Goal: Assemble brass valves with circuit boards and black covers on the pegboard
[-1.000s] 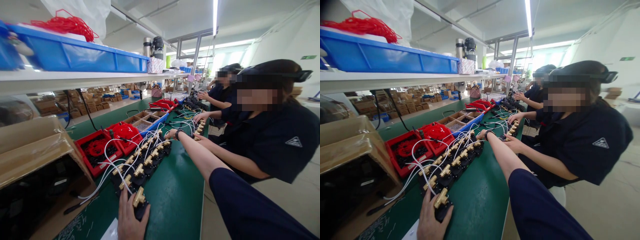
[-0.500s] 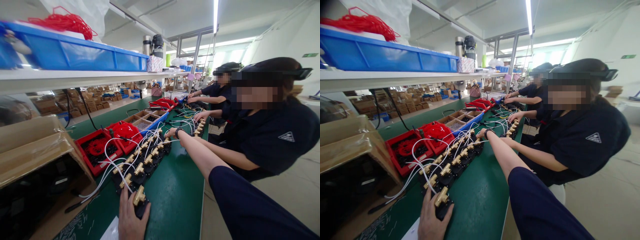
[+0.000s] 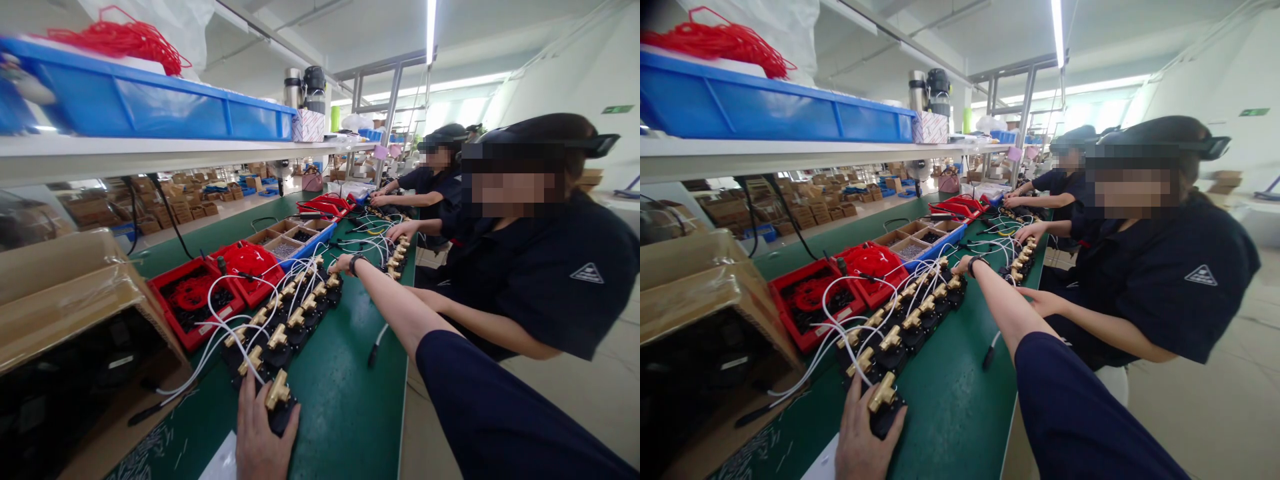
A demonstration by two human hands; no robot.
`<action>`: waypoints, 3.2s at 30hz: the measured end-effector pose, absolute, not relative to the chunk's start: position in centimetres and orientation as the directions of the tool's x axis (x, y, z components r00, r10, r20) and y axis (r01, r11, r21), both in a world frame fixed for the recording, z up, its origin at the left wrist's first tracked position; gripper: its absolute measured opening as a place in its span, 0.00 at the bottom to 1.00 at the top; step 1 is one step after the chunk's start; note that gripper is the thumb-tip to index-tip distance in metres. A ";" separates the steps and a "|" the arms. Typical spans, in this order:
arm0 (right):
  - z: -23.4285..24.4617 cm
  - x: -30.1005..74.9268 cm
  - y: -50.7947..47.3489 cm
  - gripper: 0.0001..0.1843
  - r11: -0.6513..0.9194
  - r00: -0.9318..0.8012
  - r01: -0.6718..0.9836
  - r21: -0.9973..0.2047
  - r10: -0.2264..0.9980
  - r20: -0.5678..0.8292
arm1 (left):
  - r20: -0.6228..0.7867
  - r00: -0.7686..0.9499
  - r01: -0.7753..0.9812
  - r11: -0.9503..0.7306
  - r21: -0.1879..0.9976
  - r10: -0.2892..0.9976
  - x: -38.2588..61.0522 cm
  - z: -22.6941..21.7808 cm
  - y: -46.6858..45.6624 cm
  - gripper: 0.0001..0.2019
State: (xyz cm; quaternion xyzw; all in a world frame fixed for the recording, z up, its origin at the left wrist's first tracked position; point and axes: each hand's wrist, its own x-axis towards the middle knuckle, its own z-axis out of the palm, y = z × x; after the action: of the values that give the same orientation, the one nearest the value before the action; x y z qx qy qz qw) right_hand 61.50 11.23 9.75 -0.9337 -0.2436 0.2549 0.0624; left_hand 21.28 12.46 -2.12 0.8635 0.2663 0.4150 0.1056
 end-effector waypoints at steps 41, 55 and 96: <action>9.0 61.5 10.6 0.16 -0.847 0.721 0.378 -0.374 0.523 -0.455 | 0.640 0.506 0.401 -0.815 0.418 0.578 21.3 -2.0 12.2 0.23; 7.9 61.8 10.1 0.16 -0.813 0.733 0.268 -0.516 0.520 -0.438 | 0.620 0.509 0.396 -0.802 0.448 0.598 21.2 -1.9 12.1 0.22; 8.8 50.3 2.2 0.15 0.295 0.760 -0.406 -0.865 0.635 -0.140 | 0.606 0.502 0.357 -0.786 0.505 0.617 21.0 -1.2 11.5 0.29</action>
State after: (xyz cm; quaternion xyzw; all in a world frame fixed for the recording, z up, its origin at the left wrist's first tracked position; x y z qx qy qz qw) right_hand 50.32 2.22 8.77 -0.4955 -0.1154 0.3270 0.7964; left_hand 21.04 11.48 -1.16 0.8518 0.2859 0.4092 0.1591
